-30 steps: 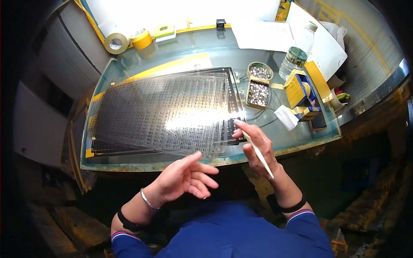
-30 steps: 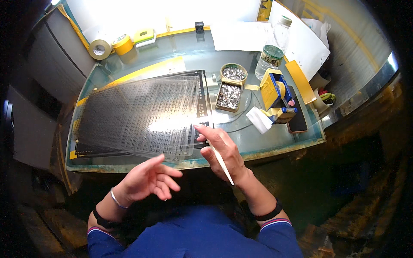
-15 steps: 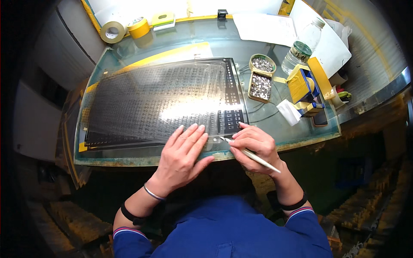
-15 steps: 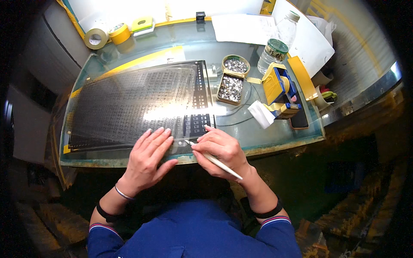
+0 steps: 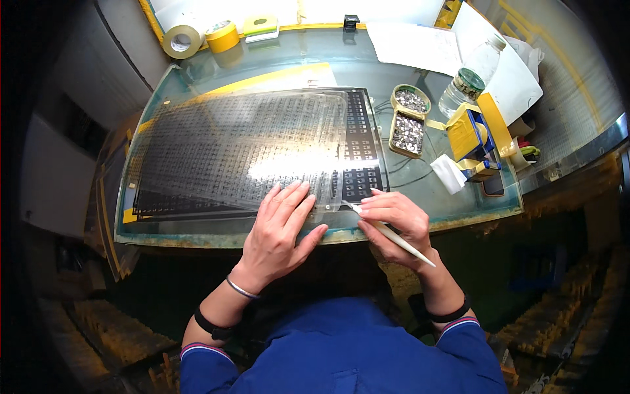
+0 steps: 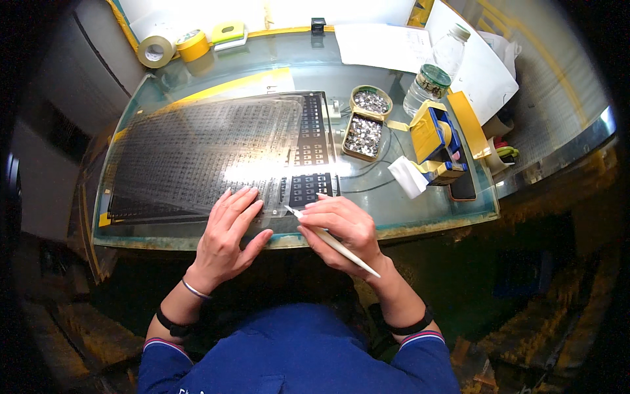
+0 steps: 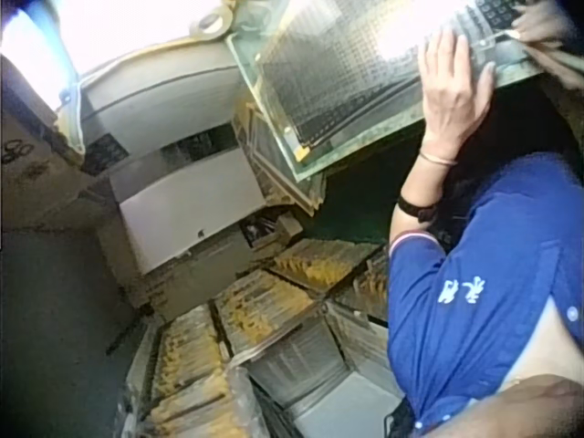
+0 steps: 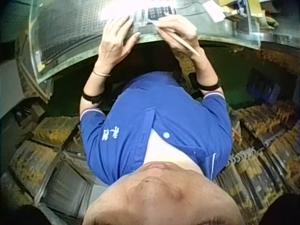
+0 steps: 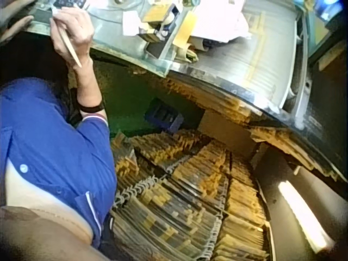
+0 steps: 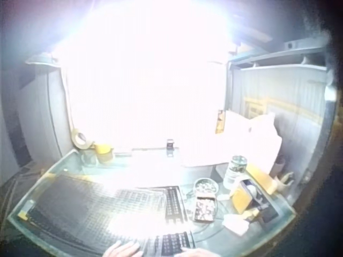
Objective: Inspecting large metallic sheets and using a scraping tool for adjustments at a fabrication workstation.
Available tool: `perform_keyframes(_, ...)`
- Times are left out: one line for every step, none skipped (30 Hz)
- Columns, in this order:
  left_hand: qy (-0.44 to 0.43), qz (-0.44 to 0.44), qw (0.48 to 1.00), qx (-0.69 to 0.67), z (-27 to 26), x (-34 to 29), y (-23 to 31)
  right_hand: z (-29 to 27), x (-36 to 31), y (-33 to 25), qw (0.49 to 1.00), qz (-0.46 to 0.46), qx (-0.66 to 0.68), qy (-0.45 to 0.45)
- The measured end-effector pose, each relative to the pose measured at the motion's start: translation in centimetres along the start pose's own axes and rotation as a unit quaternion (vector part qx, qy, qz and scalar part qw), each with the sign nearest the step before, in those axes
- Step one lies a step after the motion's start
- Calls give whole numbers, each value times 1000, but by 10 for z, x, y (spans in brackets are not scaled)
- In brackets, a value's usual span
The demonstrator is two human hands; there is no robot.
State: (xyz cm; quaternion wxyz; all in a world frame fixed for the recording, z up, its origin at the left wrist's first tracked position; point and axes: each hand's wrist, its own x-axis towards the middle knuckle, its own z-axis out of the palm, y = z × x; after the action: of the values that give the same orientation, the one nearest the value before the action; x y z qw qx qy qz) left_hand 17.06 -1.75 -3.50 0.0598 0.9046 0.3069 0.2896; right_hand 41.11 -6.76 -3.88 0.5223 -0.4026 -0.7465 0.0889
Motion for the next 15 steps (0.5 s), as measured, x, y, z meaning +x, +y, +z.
perform_keyframes(4, -3, 1000, -8, -1, 0, 0, 4, 0, 2, 1000, -1, -6, -8)
perform_keyframes(9, -5, 1000, -15, -2, 0, 1, 7, 0, 3, 1000, -2, -13, -17)
perform_keyframes(13, -8, 1000, -22, -4, 0, 0, 10, 3, -1, 999, 10, 0, -43)
perform_keyframes(4, -4, 1000, -30, -5, -1, -1, 10, 6, -4, 998, 4, -22, -64)
perform_keyframes(-6, 0, 999, -39, -7, -3, -4, 10, 9, -7, 995, -2, -44, -86)
perform_keyframes(-16, 4, 999, -46, -8, -4, -7, 11, 10, -8, 992, -8, -65, -106)
perform_keyframes(-19, -2, 999, -41, -11, -5, -9, 11, 11, -7, 991, -4, -72, -110)
perform_keyframes(-21, -8, 999, -37, -13, -6, -11, 10, 10, -6, 990, 1, -79, -114)
perform_keyframes(-24, -15, 999, -33, -15, -7, -12, 9, 9, -6, 989, 6, -86, -118)
perform_keyframes(-27, -18, 999, -38, -17, -8, -14, 8, 9, -5, 988, 12, -94, -123)
perform_keyframes(-29, -20, 998, -43, -19, -9, -15, 9, 7, -2, 989, 17, -84, -117)
perform_keyframes(-30, -23, 998, -48, -21, -9, -17, 9, 6, -1, 990, 20, -80, -116)
perform_keyframes(-31, -24, 998, -53, -21, -10, -17, 10, 6, -1, 990, 22, -75, -114)
perform_keyframes(-32, -25, 997, -59, -21, -10, -17, 10, 6, -1, 991, 25, -71, -113)
perform_keyframes(-33, -26, 997, -65, -20, -10, -16, 10, 6, -1, 991, 23, -74, -110)
